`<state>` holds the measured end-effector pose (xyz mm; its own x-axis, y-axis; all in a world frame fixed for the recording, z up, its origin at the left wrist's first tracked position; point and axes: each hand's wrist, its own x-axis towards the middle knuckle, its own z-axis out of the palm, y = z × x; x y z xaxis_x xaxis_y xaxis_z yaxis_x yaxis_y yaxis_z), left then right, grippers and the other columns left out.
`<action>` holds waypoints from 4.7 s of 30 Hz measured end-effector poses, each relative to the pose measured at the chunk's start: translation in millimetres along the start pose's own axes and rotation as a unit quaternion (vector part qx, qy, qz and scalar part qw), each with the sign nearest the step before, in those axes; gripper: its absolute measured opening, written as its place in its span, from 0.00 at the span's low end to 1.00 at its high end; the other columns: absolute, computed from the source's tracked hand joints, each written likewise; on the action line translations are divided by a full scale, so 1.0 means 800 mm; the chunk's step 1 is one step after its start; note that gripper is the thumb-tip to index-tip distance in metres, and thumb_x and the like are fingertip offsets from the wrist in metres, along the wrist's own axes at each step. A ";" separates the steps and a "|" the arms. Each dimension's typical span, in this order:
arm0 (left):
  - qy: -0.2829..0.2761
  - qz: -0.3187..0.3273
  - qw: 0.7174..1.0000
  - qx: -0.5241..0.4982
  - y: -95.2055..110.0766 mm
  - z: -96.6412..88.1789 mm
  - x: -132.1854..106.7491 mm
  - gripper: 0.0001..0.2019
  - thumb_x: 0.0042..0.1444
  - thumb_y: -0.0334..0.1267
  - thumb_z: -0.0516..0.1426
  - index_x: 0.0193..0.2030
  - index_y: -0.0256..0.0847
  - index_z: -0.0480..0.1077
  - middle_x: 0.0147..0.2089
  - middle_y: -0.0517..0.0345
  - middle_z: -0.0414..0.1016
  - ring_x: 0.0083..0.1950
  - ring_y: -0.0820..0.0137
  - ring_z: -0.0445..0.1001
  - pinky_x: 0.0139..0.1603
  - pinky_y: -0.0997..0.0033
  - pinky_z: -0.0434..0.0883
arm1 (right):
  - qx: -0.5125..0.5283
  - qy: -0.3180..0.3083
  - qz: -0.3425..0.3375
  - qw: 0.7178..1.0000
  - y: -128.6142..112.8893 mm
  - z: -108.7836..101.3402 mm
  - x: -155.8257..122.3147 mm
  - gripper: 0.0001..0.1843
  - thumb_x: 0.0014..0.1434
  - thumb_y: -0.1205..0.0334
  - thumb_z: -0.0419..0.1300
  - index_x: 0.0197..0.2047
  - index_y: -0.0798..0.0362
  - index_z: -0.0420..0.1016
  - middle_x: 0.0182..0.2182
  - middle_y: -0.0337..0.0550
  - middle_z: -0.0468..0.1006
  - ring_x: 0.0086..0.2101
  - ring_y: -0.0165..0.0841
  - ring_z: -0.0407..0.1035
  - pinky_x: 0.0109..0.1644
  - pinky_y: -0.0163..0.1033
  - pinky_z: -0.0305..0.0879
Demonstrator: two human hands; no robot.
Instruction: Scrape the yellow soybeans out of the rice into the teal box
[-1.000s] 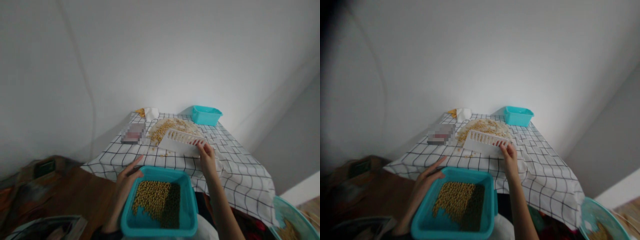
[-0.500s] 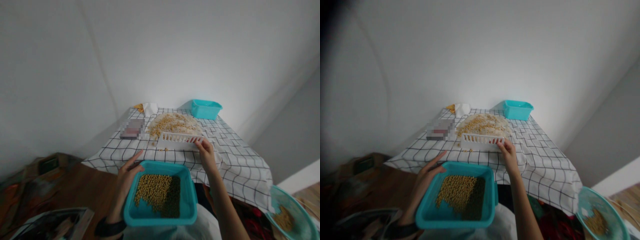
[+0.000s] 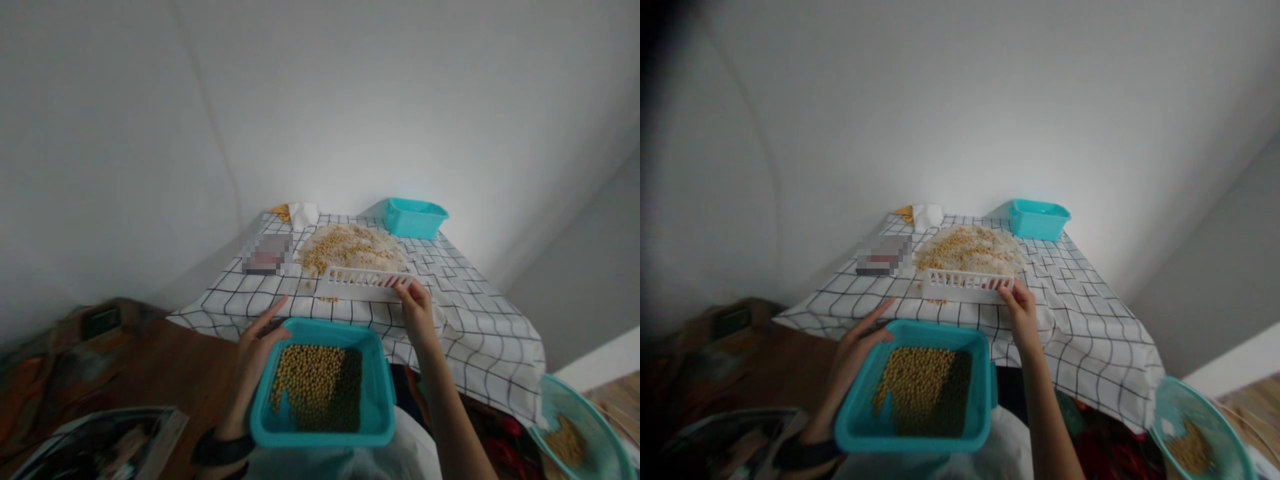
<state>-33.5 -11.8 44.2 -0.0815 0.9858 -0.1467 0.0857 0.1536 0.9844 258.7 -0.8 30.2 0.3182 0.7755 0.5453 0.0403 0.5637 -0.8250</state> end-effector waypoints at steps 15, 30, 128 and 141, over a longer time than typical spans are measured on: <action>0.019 -0.009 1.000 0.001 -0.003 0.002 0.001 0.36 0.43 0.38 0.61 0.64 0.52 0.68 0.22 0.69 0.69 0.22 0.76 0.62 0.24 0.79 0.59 | 0.115 0.048 0.029 0.992 -0.011 0.002 0.002 0.11 0.57 0.54 0.65 0.43 0.46 0.81 0.42 0.41 0.83 0.44 0.39 0.75 0.50 0.44 0.68; 0.006 0.000 1.000 0.009 0.000 0.000 -0.001 0.38 0.43 0.38 0.60 0.66 0.47 0.65 0.20 0.70 0.69 0.21 0.76 0.60 0.23 0.79 0.59 | 0.004 0.031 -0.022 0.999 -0.014 0.038 0.015 0.08 0.60 0.56 0.61 0.39 0.48 0.81 0.39 0.41 0.82 0.43 0.38 0.73 0.52 0.43 0.63; -0.002 -0.002 0.999 -0.037 -0.009 0.002 -0.001 0.38 0.43 0.37 0.62 0.66 0.53 0.65 0.22 0.71 0.70 0.20 0.78 0.62 0.22 0.80 0.59 | 0.043 -0.016 -0.031 0.998 -0.006 0.038 0.009 0.06 0.60 0.57 0.63 0.37 0.46 0.82 0.35 0.38 0.82 0.40 0.37 0.73 0.49 0.41 0.64; 0.003 -0.008 0.998 -0.067 -0.004 0.004 0.003 0.41 0.37 0.33 0.61 0.65 0.44 0.67 0.22 0.70 0.73 0.20 0.78 0.61 0.21 0.80 0.59 | 0.034 -0.007 -0.023 0.999 -0.013 0.048 0.024 0.07 0.60 0.56 0.62 0.39 0.47 0.81 0.38 0.40 0.81 0.42 0.37 0.72 0.50 0.41 0.63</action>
<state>-30.7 -9.4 40.1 -0.0878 0.9829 -0.1615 -0.0493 0.1577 0.9863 228.4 19.2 55.2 0.3040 0.7515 0.5855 -0.0091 0.6169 -0.7870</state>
